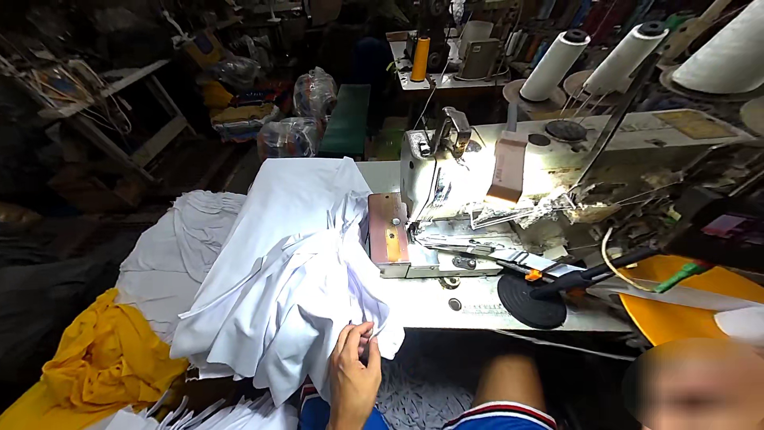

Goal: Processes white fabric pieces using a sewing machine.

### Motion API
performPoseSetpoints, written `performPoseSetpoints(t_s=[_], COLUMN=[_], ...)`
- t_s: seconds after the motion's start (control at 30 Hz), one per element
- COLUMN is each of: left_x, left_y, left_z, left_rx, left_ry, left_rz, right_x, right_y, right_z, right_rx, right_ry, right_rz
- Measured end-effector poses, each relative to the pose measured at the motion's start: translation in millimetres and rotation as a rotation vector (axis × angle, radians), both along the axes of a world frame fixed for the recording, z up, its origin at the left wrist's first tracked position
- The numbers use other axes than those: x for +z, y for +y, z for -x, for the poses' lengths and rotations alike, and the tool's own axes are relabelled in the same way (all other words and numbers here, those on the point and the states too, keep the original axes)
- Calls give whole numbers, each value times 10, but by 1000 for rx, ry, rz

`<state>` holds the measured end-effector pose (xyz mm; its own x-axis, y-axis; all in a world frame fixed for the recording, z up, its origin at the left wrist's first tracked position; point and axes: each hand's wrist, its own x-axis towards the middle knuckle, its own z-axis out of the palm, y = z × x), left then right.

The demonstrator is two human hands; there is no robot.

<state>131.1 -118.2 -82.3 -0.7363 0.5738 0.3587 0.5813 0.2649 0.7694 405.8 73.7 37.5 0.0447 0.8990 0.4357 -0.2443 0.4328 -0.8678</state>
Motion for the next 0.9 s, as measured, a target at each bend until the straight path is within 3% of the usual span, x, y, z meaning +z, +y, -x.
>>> performPoseSetpoints(t_s=[0.17, 0.3, 0.4, 0.53, 0.63, 0.9], left_x=[291, 279, 311, 325, 328, 261], left_y=[263, 354, 296, 207, 171, 131], left_z=[16, 101, 77, 73, 80, 74], left_rx=[49, -76, -132, -218, -255, -227], left_ry=[61, -87, -190, -338, -408, -360], left_rz=[-77, -182, -253, -308, -348, -323], right_x=[-453, -598, -655, -671, -705, -616], right_y=[-263, -461, -449, -465, -474, -471], right_z=[912, 1575, 1841, 1947, 1933, 1842], right_rx=[252, 613, 713, 752, 679, 667], right_ry=[-447, -490, -559, -507, -478, -499], right_rz=[-128, -116, -9, 52, -17, -144])
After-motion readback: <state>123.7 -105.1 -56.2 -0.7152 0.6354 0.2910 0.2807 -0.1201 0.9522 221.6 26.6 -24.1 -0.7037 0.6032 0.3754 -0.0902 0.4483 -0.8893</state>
